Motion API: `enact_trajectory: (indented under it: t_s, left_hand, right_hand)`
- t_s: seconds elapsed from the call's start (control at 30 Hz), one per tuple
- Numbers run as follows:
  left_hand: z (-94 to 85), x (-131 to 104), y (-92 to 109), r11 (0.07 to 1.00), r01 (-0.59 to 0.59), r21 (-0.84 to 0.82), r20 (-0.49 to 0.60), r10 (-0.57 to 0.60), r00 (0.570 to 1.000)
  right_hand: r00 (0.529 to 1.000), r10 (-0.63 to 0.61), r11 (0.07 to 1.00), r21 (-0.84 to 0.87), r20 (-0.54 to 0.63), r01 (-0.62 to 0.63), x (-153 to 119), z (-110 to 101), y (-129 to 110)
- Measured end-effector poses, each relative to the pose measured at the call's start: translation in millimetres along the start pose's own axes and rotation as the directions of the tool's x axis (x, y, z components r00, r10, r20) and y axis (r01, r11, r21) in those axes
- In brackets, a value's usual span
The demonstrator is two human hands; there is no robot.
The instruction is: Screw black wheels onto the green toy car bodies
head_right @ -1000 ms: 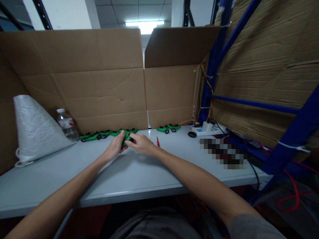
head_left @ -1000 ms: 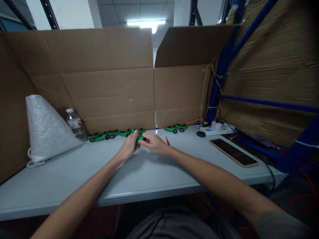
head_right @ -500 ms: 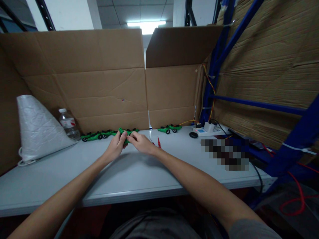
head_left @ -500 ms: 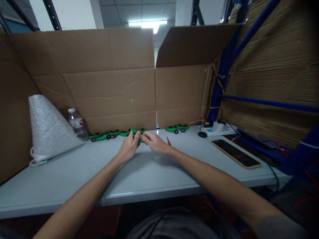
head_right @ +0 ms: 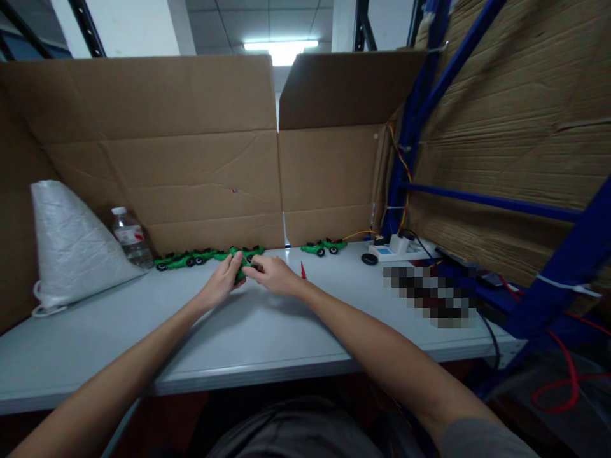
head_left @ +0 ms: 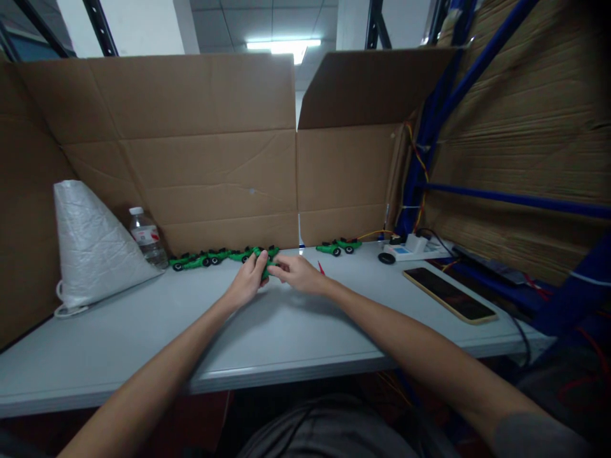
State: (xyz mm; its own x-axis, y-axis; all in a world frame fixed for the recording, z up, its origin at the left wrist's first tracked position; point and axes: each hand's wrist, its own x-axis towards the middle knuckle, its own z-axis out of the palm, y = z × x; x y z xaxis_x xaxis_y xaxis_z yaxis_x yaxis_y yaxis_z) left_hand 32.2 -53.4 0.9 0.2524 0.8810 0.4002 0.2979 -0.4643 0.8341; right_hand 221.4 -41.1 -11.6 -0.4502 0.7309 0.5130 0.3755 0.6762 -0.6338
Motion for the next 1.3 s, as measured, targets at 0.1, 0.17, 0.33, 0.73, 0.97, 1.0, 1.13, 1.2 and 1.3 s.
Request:
enact_trajectory:
  t_s: [0.1,0.17,0.33,0.73,0.97,1.0,1.13,1.2,1.3]
  left_hand:
    - [-5.0,-1.7,2.9,0.99,-0.051,0.128,-0.027,0.054,0.998]
    - [-8.3,-2.0,5.3,0.979,-0.079,0.187,-0.036,0.087,0.996]
    - [-6.9,2.1,5.9,0.993,-0.059,0.104,-0.07,0.067,0.995]
    - [-5.3,1.5,-2.8,0.993,-0.041,0.107,-0.05,0.047,0.998]
    - [-6.0,2.7,0.9,0.986,-0.065,0.151,-0.043,0.072,0.996]
    - [-5.2,3.4,0.0,0.991,-0.059,0.122,-0.047,0.065,0.997]
    - [-2.2,4.7,-2.6,0.999,0.031,-0.017,-0.042,-0.031,0.999]
    - [-2.4,4.3,-1.5,0.991,0.113,-0.067,0.028,-0.112,0.993]
    - [-5.5,3.0,3.0,0.948,0.289,-0.136,0.189,-0.261,0.947]
  right_hand:
    - [0.936,0.241,0.866,0.379,0.255,-0.326,3.7,9.4,-5.4]
    - [0.907,0.268,0.816,0.423,0.326,-0.393,3.9,11.8,-10.4]
    - [0.994,-0.066,0.995,-0.079,-0.092,0.058,-5.1,1.2,-15.4]
    - [0.955,0.247,0.898,0.333,0.164,-0.289,0.2,3.7,-9.5]
    - [0.907,0.325,0.756,0.502,0.269,-0.42,4.1,8.7,-7.8]
    - [0.933,0.286,0.824,0.441,0.217,-0.355,3.4,8.3,-6.8]
    - [1.0,0.03,0.999,-0.017,-0.004,-0.03,-2.2,2.2,-5.8]
    - [0.995,-0.097,0.975,-0.199,-0.007,0.094,-4.9,-1.8,-7.8]
    - [0.972,-0.226,0.897,-0.376,0.055,0.23,-6.4,-5.7,-12.6]
